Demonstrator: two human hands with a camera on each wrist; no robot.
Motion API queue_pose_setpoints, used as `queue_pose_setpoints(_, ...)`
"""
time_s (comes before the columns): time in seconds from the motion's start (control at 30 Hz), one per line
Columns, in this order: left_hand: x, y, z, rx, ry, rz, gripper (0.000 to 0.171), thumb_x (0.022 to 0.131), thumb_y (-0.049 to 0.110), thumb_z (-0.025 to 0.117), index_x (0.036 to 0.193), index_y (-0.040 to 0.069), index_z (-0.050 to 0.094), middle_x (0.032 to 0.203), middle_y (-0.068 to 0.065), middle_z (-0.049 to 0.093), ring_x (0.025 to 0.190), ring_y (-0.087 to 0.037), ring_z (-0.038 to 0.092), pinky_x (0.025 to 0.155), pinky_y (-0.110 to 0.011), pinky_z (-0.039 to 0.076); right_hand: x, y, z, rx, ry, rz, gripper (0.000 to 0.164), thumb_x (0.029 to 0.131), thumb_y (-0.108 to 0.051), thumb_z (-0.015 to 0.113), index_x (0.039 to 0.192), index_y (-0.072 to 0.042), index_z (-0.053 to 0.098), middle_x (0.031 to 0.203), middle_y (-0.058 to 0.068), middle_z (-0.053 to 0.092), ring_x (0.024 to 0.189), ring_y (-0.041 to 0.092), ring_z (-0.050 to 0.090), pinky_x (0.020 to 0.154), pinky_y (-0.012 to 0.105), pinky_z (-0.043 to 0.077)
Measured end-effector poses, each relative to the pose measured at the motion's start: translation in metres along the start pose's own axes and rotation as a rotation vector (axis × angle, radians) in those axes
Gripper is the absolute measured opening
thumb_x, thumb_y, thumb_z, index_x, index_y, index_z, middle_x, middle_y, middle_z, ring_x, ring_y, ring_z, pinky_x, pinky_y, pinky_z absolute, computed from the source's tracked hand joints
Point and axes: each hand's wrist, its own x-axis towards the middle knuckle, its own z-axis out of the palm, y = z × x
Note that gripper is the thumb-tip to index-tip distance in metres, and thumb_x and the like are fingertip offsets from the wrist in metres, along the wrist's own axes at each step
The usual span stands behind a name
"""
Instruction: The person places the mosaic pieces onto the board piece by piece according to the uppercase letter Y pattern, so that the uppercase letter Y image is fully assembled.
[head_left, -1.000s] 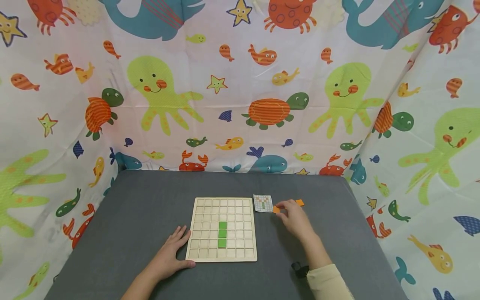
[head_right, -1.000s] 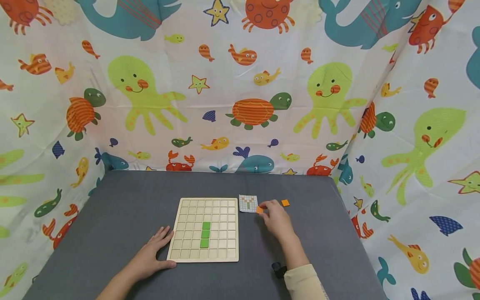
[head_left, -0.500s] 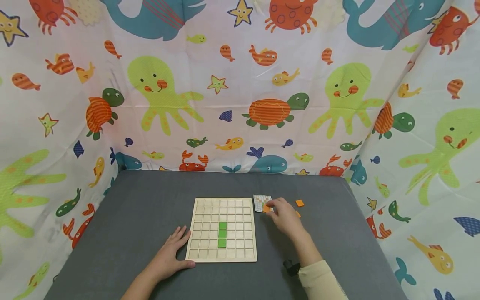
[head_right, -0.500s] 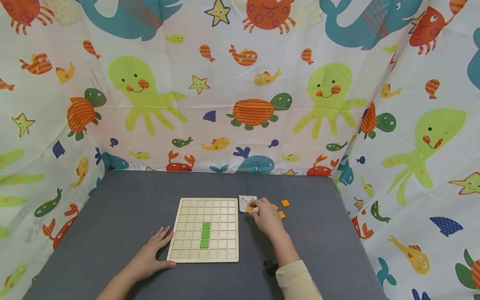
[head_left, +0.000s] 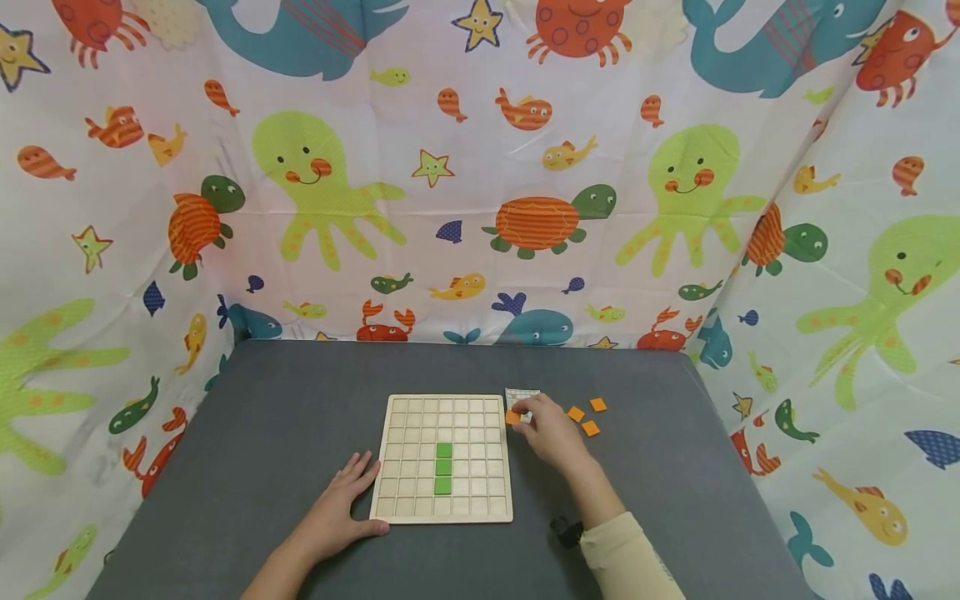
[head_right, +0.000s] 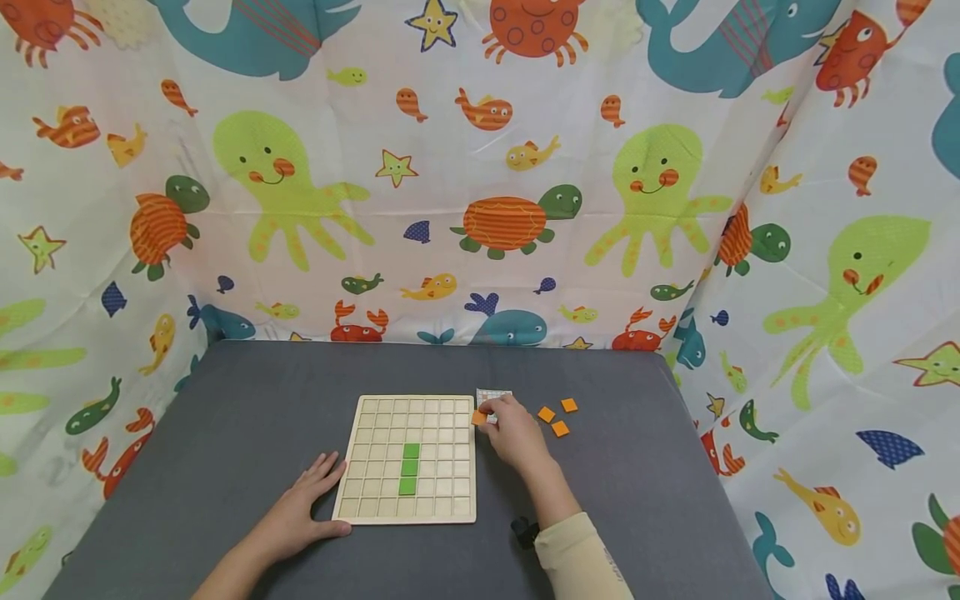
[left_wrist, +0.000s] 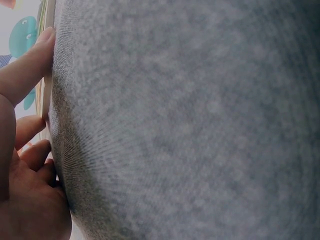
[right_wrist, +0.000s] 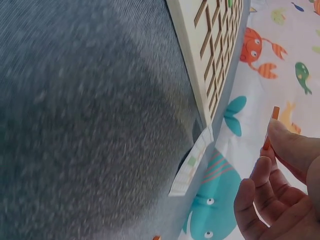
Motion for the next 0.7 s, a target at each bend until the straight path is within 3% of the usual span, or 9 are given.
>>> queue_pose_setpoints(0.7,0.001,-0.001,0.0,0.002,-0.005,0.001,0.11,0.066,0.056,0.089,0.155,0.014,0.041,0.166,-0.012,0.027,0.156,-0.037,0.013,0.121,-0.064,0.018,0.015,-0.03,0.022,0.042,-0.064,-0.101,0.022,0.092,-0.017,0.075,0.114,-0.011,0.073,0.105,0.007,0.065,0.079,0.013,0.056,0.068,0.03,0.05)
